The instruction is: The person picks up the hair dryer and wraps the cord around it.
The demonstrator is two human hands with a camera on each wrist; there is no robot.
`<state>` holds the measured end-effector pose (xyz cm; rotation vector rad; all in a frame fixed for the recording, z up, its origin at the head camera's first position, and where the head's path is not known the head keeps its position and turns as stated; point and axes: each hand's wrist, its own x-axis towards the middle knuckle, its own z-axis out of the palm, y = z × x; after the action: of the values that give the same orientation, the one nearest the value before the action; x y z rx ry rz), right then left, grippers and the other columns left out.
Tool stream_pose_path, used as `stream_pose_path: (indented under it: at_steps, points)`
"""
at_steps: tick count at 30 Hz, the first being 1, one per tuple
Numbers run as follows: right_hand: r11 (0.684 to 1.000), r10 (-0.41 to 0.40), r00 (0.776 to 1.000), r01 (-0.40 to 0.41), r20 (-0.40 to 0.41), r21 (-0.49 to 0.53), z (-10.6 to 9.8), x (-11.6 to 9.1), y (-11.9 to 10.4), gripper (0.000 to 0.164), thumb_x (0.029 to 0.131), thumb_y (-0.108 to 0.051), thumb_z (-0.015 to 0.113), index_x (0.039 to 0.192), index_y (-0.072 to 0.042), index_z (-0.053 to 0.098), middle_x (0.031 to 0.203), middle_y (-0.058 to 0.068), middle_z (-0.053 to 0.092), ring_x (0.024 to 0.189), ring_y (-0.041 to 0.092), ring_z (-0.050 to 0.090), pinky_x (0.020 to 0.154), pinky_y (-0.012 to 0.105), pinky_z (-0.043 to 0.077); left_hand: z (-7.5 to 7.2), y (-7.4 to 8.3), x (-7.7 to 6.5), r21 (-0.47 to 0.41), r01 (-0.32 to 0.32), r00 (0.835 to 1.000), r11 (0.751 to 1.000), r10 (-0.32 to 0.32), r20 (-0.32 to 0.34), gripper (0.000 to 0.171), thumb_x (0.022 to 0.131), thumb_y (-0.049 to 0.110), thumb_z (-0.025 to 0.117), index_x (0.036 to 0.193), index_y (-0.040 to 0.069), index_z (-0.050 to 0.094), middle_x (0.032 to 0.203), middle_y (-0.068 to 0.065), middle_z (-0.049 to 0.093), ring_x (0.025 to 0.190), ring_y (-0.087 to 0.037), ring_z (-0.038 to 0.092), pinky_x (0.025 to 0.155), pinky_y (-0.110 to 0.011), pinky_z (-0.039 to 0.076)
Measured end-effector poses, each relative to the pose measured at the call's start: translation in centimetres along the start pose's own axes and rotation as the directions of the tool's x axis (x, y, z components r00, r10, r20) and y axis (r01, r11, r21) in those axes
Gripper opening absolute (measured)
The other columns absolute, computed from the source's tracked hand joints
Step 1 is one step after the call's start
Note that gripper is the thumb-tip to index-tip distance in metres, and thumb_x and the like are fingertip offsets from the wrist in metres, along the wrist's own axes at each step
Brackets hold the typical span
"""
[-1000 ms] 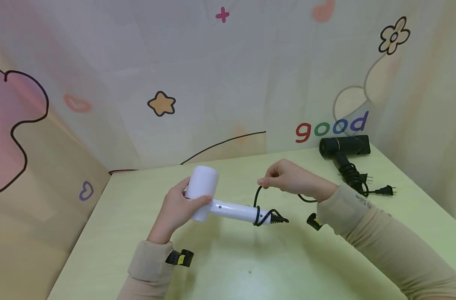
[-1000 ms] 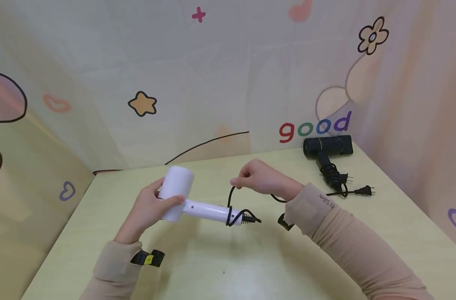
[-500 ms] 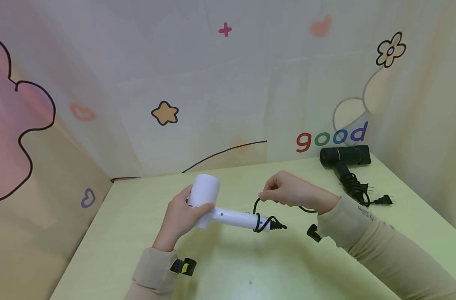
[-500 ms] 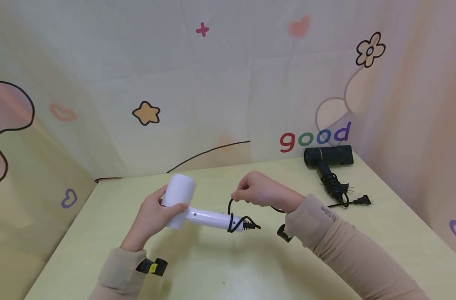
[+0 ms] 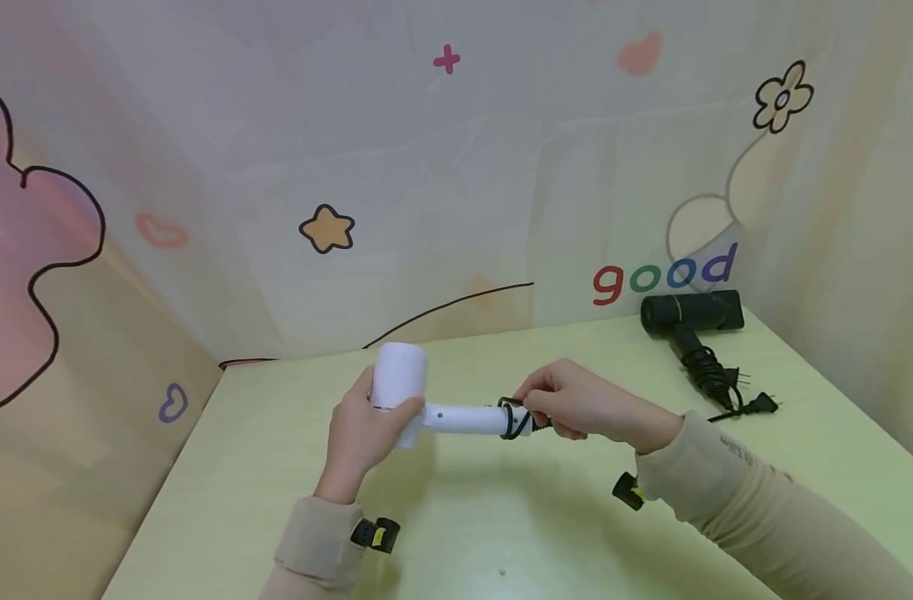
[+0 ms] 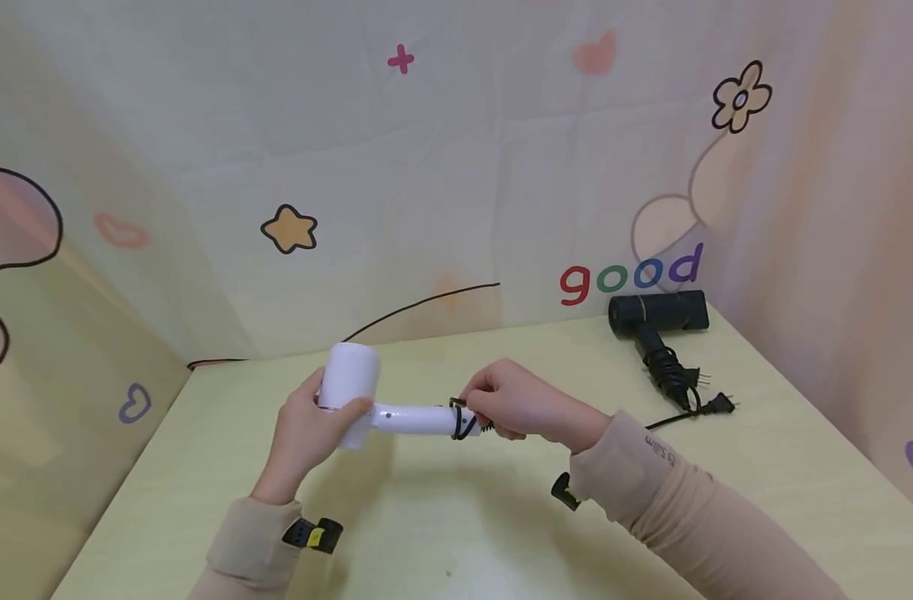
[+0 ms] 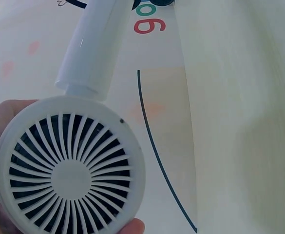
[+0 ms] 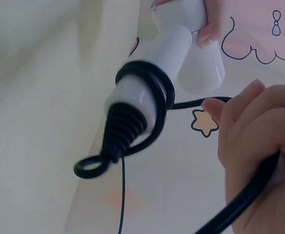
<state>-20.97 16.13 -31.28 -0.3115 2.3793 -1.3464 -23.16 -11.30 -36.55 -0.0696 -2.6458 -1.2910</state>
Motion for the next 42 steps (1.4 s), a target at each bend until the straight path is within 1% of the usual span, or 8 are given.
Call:
stream_pose_path:
  at_steps: [4, 9, 13, 16, 21, 27, 33, 42]
  points:
    - [0.999, -0.034, 0.999, 0.033, 0.021, 0.019, 0.4, -0.4, 0.3, 0.029, 0.094, -0.011, 0.047, 0.116, -0.002, 0.063, 0.070, 0.005, 0.053, 0.041, 0.012, 0.037, 0.038, 0.020, 0.029, 0.2, 0.0, 0.2, -0.010, 0.017, 0.999, 1.000, -0.017, -0.036, 0.058, 0.078, 0.040, 0.072, 0.125, 0.014, 0.052, 0.105, -0.014, 0.066, 0.083, -0.028, 0.065, 0.060, -0.033, 0.053]
    - [0.996, -0.069, 0.994, 0.064, 0.079, 0.064, 0.8, -0.8, 0.7, 0.037, 0.097, -0.011, 0.041, 0.130, -0.002, 0.054, 0.069, 0.004, 0.050, 0.039, 0.011, 0.039, 0.038, 0.022, 0.031, 0.3, -0.1, 0.4, -0.032, 0.025, 0.997, 0.999, -0.028, -0.072, 0.059, 0.079, 0.040, 0.070, 0.128, 0.014, 0.050, 0.107, -0.014, 0.065, 0.084, -0.029, 0.065, 0.061, -0.034, 0.054]
    - [0.991, -0.081, 0.989, 0.067, 0.122, 0.118, 1.3, -1.2, 1.1, 0.045, 0.097, -0.011, 0.037, 0.142, -0.007, 0.040, 0.069, 0.004, 0.050, 0.038, 0.012, 0.041, 0.038, 0.024, 0.034, 0.3, -0.3, 0.6, -0.054, 0.024, 0.995, 0.998, -0.029, -0.096, 0.063, 0.081, 0.039, 0.069, 0.133, 0.013, 0.046, 0.111, -0.016, 0.064, 0.087, -0.031, 0.065, 0.063, -0.037, 0.055]
    - [0.984, -0.076, 0.986, 0.051, 0.147, 0.168, 1.7, -1.5, 1.2, 0.050, 0.099, -0.013, 0.036, 0.148, -0.016, 0.030, 0.069, 0.004, 0.049, 0.037, 0.012, 0.042, 0.038, 0.026, 0.035, 0.1, -0.1, 0.6, -0.073, 0.031, 0.993, 0.997, -0.039, -0.114, 0.064, 0.081, 0.039, 0.068, 0.135, 0.012, 0.044, 0.114, -0.017, 0.063, 0.090, -0.033, 0.065, 0.066, -0.041, 0.056]
    - [0.978, -0.071, 0.983, 0.035, 0.170, 0.207, 2.4, -1.8, 1.4, 0.051, 0.101, -0.018, 0.035, 0.150, -0.024, 0.023, 0.068, 0.005, 0.049, 0.037, 0.012, 0.041, 0.037, 0.024, 0.036, -0.2, 0.0, 0.5, -0.099, 0.050, 0.989, 0.994, -0.063, -0.135, 0.065, 0.082, 0.038, 0.068, 0.135, 0.011, 0.044, 0.116, -0.017, 0.062, 0.094, -0.034, 0.064, 0.070, -0.044, 0.056]
    - [0.975, -0.087, 0.982, 0.049, 0.170, 0.215, 3.4, -2.2, 2.4, 0.049, 0.101, -0.018, 0.035, 0.148, -0.031, 0.026, 0.067, 0.004, 0.050, 0.037, 0.012, 0.036, 0.036, 0.023, 0.032, -0.6, -0.2, 0.5, -0.144, 0.084, 0.981, 0.986, -0.107, -0.159, 0.066, 0.082, 0.037, 0.069, 0.136, 0.008, 0.044, 0.116, -0.020, 0.061, 0.095, -0.034, 0.064, 0.070, -0.041, 0.056]
    - [0.978, -0.089, 0.987, 0.062, 0.132, 0.197, 4.1, -2.2, 3.8, 0.049, 0.102, -0.019, 0.038, 0.148, -0.032, 0.028, 0.066, 0.003, 0.050, 0.039, 0.010, 0.027, 0.038, 0.020, 0.027, -1.0, -0.1, 0.5, -0.193, 0.129, 0.978, 0.973, -0.157, -0.138, 0.069, 0.082, 0.037, 0.068, 0.138, 0.006, 0.041, 0.119, -0.020, 0.058, 0.096, -0.035, 0.064, 0.068, -0.040, 0.057]
    - [0.985, -0.116, 0.987, 0.100, 0.113, 0.142, 4.7, -1.7, 5.2, 0.050, 0.102, -0.017, 0.039, 0.148, -0.033, 0.027, 0.070, 0.006, 0.054, 0.040, 0.012, 0.029, 0.039, 0.022, 0.029, -1.5, 0.4, 0.3, -0.279, 0.215, 0.968, 0.936, -0.242, -0.066, 0.076, 0.083, 0.042, 0.066, 0.142, 0.007, 0.033, 0.120, -0.020, 0.054, 0.097, -0.036, 0.062, 0.063, -0.037, 0.057]
